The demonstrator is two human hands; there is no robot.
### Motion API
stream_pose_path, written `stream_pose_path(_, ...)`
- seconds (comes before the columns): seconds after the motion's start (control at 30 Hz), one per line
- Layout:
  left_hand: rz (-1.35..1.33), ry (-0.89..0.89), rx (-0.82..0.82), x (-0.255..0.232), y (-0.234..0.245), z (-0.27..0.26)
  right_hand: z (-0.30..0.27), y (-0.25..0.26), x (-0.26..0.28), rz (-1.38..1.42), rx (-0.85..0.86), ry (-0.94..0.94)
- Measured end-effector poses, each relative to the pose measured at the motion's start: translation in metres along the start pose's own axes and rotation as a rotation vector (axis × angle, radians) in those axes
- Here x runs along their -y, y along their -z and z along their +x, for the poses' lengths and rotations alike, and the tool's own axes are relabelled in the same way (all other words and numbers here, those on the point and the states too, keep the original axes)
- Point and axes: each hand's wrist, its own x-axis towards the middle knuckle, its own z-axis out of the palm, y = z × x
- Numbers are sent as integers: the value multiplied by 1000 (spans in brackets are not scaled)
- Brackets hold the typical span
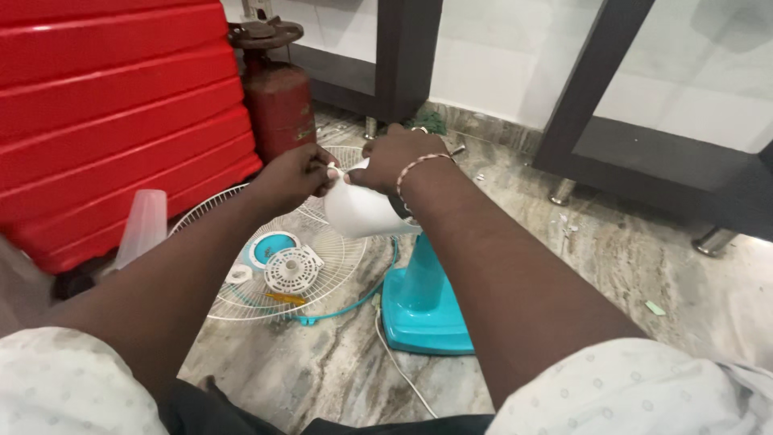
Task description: The person disassembles a table fan by removing the front grill and motor housing. They use a screwdriver to loosen screws and separate the components, exposing the internal motor parts.
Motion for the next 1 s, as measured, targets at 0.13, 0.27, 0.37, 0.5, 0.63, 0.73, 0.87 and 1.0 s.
stream_pose_path(0.13,498,-101,-87,-13,-8,-13,-2,-1,-2,29,-31,-5)
stream_pose_path(0.27,630,-49,-170,-26,-12,-21,-2,-2,2,23,-47,-11)
stream_pose_path(0.37,589,84,-191,-36,-19,-11,0,-3,2,19,-48,-15)
stream_pose_path(0.5,390,368,-88,-45,-18,4,1,-4,3,33,-44,-26)
stream_pose_path(0.63,486,447,-10,-49,-15,15,0,-3,2,25,-33,-21)
stream_pose_path(0.73,667,298,-119,-42,-17,17,-4,-4,-3,50,-61,-18)
stream_pose_path(0.87,347,129,-214,-21,-21,3,-2,-2,-4,70,-51,-35)
stream_pose_path(1.0,-419,145,-13,-12,-21,-12,0,-3,-2,73,-29,-41)
